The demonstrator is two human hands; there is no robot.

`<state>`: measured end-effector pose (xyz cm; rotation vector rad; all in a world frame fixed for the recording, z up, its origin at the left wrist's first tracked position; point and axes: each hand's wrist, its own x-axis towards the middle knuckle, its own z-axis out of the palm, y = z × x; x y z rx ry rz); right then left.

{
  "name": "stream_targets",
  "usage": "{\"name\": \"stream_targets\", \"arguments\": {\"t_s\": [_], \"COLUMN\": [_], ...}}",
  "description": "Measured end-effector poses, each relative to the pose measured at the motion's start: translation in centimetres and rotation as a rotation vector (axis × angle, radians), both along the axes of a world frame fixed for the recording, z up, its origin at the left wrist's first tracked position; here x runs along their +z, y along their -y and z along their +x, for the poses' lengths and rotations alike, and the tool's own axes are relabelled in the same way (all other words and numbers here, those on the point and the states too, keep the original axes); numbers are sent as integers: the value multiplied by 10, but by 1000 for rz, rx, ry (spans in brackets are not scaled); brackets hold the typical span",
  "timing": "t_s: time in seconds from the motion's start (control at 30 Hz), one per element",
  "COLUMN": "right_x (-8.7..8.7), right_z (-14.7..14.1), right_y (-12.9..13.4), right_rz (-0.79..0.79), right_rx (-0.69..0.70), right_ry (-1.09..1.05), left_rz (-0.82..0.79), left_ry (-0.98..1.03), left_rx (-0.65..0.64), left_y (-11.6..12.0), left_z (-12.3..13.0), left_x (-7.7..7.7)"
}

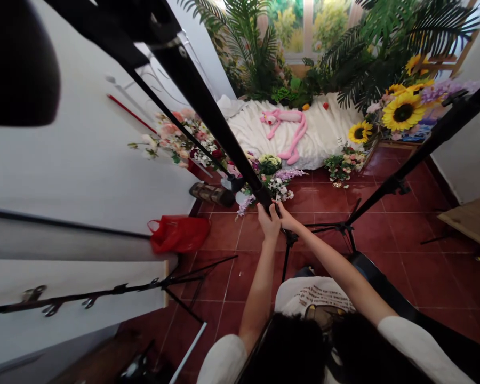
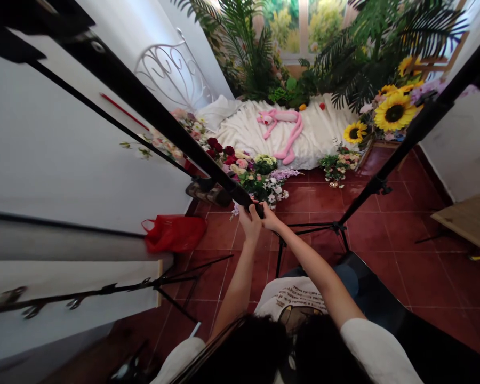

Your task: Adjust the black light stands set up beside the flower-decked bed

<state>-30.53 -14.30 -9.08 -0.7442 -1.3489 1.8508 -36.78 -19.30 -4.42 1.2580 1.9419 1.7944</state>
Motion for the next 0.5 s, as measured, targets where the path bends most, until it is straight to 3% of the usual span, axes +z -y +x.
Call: {"name": "stream_targets", "arguments": {"t_s": [0.17, 0.33, 0.5], "right_x": [0, 9, 37], "right_z": [0, 8, 20], "right_y": [0, -7, -29], "right_rz": [16, -113, -337], "right_rx": [32, 85, 119], "right_ry": [5, 74, -66], "left_rz": [120, 211, 249], "left_ry": [29, 34, 49], "left_rx": [27, -148, -231], "left_y": [-13, -25, -25], "left_z": [-2, -15, -19], "left_x": [36, 76, 90]}}
